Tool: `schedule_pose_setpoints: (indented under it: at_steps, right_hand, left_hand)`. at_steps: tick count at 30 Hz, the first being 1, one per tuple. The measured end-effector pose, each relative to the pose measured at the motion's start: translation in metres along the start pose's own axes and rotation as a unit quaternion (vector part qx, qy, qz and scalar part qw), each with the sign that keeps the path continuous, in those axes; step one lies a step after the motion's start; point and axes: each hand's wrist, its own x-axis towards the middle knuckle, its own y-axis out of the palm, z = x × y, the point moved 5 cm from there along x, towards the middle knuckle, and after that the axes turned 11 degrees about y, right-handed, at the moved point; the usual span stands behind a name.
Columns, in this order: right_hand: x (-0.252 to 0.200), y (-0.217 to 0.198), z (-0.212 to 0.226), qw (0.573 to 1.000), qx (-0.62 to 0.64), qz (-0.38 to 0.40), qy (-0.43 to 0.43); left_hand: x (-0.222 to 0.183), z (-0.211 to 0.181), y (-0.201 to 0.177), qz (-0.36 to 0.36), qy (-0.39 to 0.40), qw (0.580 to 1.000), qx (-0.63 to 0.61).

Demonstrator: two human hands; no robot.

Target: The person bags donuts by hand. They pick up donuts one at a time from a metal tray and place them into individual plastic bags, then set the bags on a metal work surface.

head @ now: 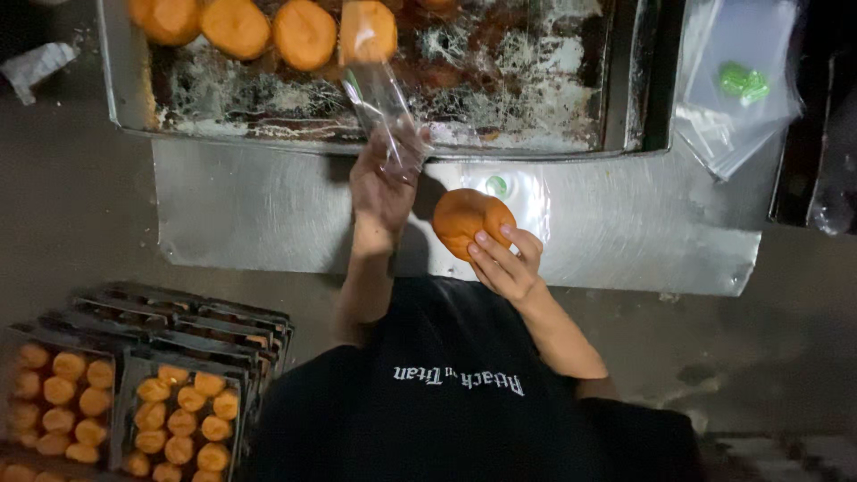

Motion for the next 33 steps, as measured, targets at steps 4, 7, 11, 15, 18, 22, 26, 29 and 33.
schedule_pose_setpoints:
  at_steps: [4,7,11,15,18,22,26,29,33]
  right_hand:
    - [0.019,-0.009,0.001,0.997,-0.043,-0.038,-0.057]
    - [0.038,-0.011,0.0,0.992,-0.058,-0.042,-0.107]
    - [0.076,0.011,-0.016,0.995,-0.068,0.016,-0.074]
    - [0.078,0.014,-0.005,0.998,-0.042,0.033,-0.018]
    - [0.061,0.031,-0.013,0.992,0.016,-0.049,0.116]
    - [0.008,0.077,-0.02,0.97,0.01,0.059,0.234]
    - [-0.041,0.066,-0.047,0.863,0.165,0.047,0.476]
    - [-0.027,0.046,-0.096,0.839,0.152,0.147,0.502]
    - [0.062,-0.013,-0.154,0.855,0.167,-0.038,0.49]
  left_hand:
    - [-0.006,0.015,-0.009,-0.029,-0.037,0.996,-0.074]
    - [-0.015,0.03,-0.013,-0.024,-0.098,0.987,-0.125]
    - [-0.031,0.05,-0.014,0.045,0.003,0.999,-0.002]
    - [-0.039,0.045,-0.007,0.138,0.058,0.983,0.108]
    - [-0.051,0.052,-0.012,0.089,0.042,0.986,0.134]
    - [-0.063,0.07,-0.029,0.074,-0.125,0.989,0.014]
    - [-0.086,0.111,-0.09,0.08,-0.248,0.918,0.3]
    - [-0.105,0.13,-0.103,0.222,-0.177,0.784,0.551]
    - [-0.119,0.17,-0.102,0.445,-0.009,0.647,0.619]
